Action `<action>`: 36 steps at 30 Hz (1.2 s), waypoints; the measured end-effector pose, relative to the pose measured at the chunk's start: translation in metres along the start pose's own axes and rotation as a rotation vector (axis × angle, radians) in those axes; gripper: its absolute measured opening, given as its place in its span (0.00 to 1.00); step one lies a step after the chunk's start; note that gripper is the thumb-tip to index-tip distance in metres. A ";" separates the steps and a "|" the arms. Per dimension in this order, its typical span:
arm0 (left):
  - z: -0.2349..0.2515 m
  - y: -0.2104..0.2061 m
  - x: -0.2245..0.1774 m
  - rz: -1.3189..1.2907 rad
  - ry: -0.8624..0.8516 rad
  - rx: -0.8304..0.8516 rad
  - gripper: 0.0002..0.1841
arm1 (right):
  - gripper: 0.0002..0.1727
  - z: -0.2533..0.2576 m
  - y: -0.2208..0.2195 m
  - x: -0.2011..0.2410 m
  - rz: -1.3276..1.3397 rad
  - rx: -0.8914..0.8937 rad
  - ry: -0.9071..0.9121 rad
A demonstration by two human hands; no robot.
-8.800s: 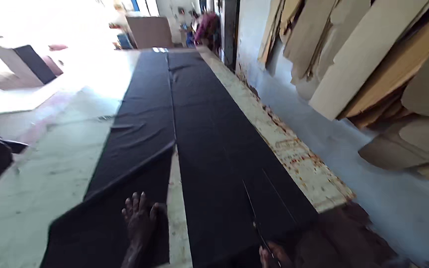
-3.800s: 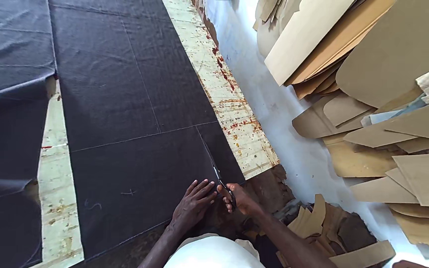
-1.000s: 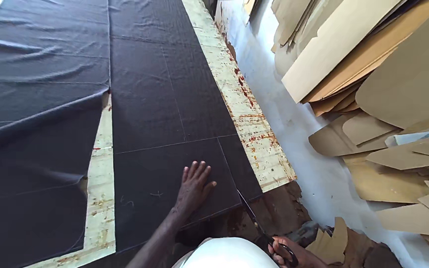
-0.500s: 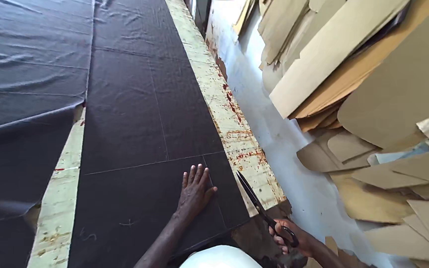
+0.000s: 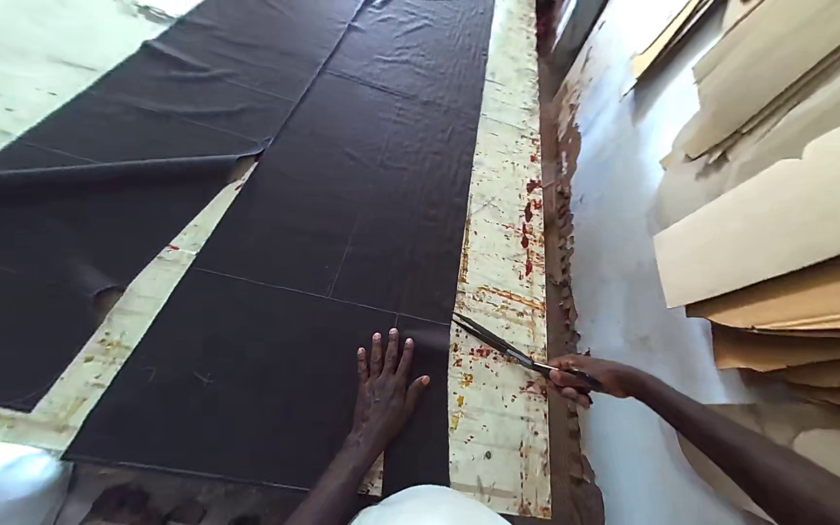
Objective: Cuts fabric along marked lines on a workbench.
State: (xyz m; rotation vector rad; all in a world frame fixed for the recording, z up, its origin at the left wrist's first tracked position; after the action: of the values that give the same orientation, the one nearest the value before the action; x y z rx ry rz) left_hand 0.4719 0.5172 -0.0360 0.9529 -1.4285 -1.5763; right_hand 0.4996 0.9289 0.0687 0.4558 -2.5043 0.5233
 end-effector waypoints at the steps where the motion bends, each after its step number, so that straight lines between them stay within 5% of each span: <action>1: -0.001 0.000 -0.001 0.033 -0.007 0.010 0.43 | 0.26 0.002 0.011 0.011 -0.083 0.015 -0.001; 8: -0.003 0.000 0.004 -0.042 -0.016 -0.055 0.37 | 0.29 0.036 0.048 0.074 -0.321 0.167 -0.025; 36: -0.004 0.000 0.010 -0.204 -0.025 -0.115 0.31 | 0.28 0.072 0.038 0.093 -0.355 0.257 -0.078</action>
State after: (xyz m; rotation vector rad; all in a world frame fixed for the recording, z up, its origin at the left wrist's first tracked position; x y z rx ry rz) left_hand 0.4715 0.5067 -0.0365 1.0399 -1.2749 -1.8049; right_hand 0.3779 0.9097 0.0542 1.0136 -2.3594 0.6958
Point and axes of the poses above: each hand's wrist, its own z-axis towards the middle knuckle, its own y-axis out of the back of the hand, x = y × z, the point moved 1 cm from there along z, towards the middle knuckle, and after that the axes turned 15 degrees about z, right-handed, at the moved point
